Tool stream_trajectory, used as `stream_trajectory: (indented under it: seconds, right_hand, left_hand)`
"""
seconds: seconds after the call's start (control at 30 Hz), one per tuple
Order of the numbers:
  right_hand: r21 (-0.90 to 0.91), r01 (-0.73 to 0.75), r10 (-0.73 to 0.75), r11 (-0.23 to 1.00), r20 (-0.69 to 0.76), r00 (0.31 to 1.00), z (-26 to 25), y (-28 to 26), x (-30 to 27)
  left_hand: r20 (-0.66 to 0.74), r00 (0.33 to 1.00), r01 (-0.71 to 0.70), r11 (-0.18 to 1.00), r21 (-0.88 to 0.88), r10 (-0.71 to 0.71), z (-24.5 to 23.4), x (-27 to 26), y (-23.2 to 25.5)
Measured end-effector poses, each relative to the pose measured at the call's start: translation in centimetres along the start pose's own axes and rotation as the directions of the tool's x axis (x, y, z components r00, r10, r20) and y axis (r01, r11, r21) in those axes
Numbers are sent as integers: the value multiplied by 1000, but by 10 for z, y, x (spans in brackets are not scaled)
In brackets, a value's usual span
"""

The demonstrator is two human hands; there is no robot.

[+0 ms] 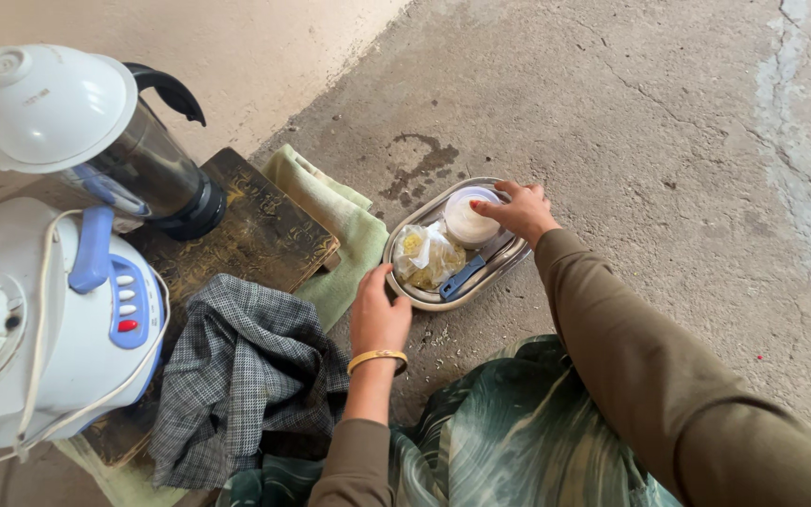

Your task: The person wipes the blender jar and lid with a cloth, then places the lid on the jar. They wipe the blender base and surrounding area, then move a small container and a plastic bag onto a metal tray.

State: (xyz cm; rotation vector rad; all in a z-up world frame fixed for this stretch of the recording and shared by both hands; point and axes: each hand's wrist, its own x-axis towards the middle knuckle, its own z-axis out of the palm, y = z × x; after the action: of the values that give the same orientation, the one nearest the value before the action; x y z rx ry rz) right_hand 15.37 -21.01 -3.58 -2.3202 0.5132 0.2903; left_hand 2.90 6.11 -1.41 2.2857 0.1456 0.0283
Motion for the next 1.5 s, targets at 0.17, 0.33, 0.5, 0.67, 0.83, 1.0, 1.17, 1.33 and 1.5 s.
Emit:
stream_trajectory:
  seconds: [0.17,0.33,0.5,0.67,0.83,1.0,1.17,1.33,1.5]
  right_hand:
    - [-48,-33,35,998,52,998,0,-8,-8]
    - [-98,-18,25,995,70,997,0,-11,-12]
    - [-129,-21,32,991,88,996,1,-11,-10]
    - [-166,-12,29,986,102,994,4,-10,-7]
    - [-172,-4,21,985,95,995,3,-12,-7]
    - [-167,7,8,986,92,996,3,-12,-9]
    - [-197,-8,29,980,102,994,3,-11,-8]
    - [-223,-9,33,975,105,994,7,-13,-5]
    - [-233,11,6,972,74,997,13,-11,-2]
  left_hand:
    - [61,959,275,961,13,-275,-19,-7,-30]
    - [75,854,488,843,228,-515,-41,-10,-82]
    - [163,793,519,792,322,-586,-62,-10,-90]
    - [254,873,351,897,267,-417,-22,-8,-27]
    - [212,961,164,983,78,-178,-3,-12,4]
    - [88,943,321,947,29,-322,-30,-11,-6]
    - [131,753,634,764,117,-645,-65,-12,-30]
    - [0,737,674,735,73,-676,-85,-15,-49]
    - [136,815,499,802,327,-563,-60,-16,-9]
